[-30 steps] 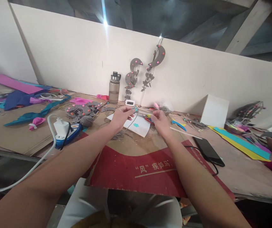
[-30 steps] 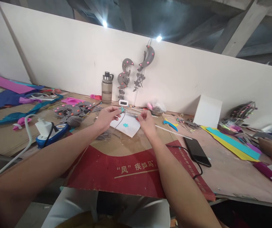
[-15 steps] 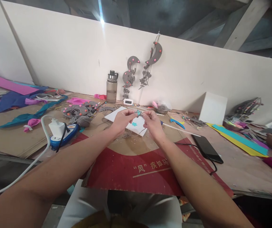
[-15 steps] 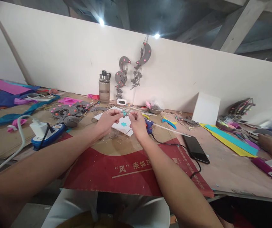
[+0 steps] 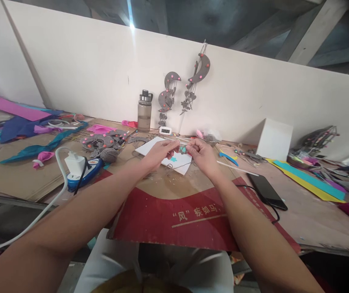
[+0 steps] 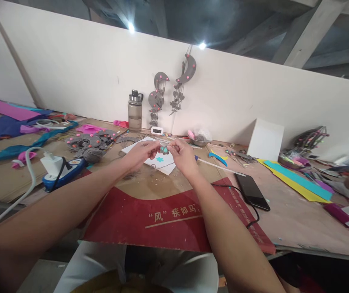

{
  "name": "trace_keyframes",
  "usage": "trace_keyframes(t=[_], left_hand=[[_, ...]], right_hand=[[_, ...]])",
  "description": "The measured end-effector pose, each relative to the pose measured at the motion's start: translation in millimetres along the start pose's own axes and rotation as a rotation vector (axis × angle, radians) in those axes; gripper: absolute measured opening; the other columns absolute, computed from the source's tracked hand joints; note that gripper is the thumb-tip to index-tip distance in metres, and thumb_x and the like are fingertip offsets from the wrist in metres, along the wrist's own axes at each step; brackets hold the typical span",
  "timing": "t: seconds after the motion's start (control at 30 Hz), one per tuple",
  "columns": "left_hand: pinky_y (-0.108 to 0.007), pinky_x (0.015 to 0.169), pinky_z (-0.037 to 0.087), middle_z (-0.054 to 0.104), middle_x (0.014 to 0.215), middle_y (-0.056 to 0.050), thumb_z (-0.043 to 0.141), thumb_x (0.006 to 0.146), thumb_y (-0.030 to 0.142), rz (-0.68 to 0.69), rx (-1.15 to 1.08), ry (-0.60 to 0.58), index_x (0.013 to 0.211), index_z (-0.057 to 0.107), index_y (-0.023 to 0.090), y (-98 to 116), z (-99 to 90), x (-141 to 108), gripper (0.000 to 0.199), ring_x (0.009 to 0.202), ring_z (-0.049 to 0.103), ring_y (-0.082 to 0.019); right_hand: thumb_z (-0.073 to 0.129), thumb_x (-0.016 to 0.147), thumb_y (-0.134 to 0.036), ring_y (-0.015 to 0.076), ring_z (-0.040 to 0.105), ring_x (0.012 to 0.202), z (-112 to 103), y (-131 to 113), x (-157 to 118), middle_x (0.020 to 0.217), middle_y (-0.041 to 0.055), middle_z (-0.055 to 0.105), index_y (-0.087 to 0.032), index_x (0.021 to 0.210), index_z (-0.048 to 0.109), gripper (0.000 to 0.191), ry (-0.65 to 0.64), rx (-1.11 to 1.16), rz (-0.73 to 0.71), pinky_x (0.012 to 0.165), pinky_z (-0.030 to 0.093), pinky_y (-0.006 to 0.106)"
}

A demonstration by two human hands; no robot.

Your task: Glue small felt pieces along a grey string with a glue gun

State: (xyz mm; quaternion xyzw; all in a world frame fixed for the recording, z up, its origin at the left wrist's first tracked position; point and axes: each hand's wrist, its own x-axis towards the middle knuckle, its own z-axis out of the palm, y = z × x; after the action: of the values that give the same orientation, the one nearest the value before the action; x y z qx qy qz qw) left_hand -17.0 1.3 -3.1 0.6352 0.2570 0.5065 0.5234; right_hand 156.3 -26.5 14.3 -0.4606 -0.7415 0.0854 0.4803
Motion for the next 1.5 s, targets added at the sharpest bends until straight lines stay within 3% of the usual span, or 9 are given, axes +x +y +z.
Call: trace_keyframes(t=[0.17, 0.3, 0.5, 1.17, 1.5], left_hand=[[-0.021, 0.049, 0.036, 0.054, 0.057, 0.000, 0.069, 0.071, 0.042, -0.086, 0.031, -0.085, 0.074, 0.065, 0.011, 3, -9.6, 4, 0.031, 0.050, 0.046, -0.007], [-0.023, 0.053, 0.043, 0.059, 0.061, -0.003, 0.075, 0.066, 0.039, -0.197, 0.030, -0.139, 0.073, 0.065, 0.010, 4, -14.6, 5, 0.031, 0.054, 0.053, -0.009], [-0.020, 0.050, 0.042, 0.061, 0.058, -0.004, 0.076, 0.065, 0.037, -0.202, 0.079, -0.179, 0.074, 0.066, 0.009, 3, -18.9, 6, 0.031, 0.051, 0.053, -0.008], [-0.028, 0.065, 0.054, 0.065, 0.065, -0.006, 0.071, 0.070, 0.023, -0.289, -0.112, -0.014, 0.073, 0.054, 0.012, -3, -10.9, 7, 0.021, 0.063, 0.065, -0.014], [-0.028, 0.066, 0.053, 0.065, 0.068, -0.006, 0.069, 0.071, 0.015, -0.304, -0.203, 0.026, 0.085, 0.057, 0.010, -6, -5.6, 6, 0.019, 0.061, 0.064, -0.012]], right_hand=[[0.051, 0.085, -0.023, 0.0165, 0.049, 0.077, 0, -10, -5, 0.080, 0.0036, 0.055, -0.019, 0.076, 0.057, 0.011, -0.111, -0.147, -0.244, 0.068, 0.036, 0.027], [0.050, 0.086, -0.022, 0.0173, 0.050, 0.079, 3, -10, -6, 0.082, 0.0048, 0.054, -0.018, 0.078, 0.057, 0.011, -0.116, -0.191, -0.263, 0.069, 0.037, 0.028], [0.050, 0.087, -0.023, 0.0159, 0.049, 0.073, 6, -7, -8, 0.082, 0.0040, 0.052, -0.018, 0.082, 0.059, 0.011, -0.145, -0.258, -0.280, 0.066, 0.037, 0.027], [0.050, 0.084, -0.016, 0.0176, 0.051, 0.077, 10, -6, -9, 0.082, 0.0053, 0.055, -0.018, 0.081, 0.054, 0.006, 0.022, -0.247, -0.221, 0.070, 0.040, 0.029], [0.047, 0.087, -0.025, 0.0159, 0.049, 0.067, 17, -4, -11, 0.071, 0.0028, 0.058, -0.018, 0.071, 0.055, 0.019, 0.023, -0.245, -0.063, 0.064, 0.034, 0.027]])
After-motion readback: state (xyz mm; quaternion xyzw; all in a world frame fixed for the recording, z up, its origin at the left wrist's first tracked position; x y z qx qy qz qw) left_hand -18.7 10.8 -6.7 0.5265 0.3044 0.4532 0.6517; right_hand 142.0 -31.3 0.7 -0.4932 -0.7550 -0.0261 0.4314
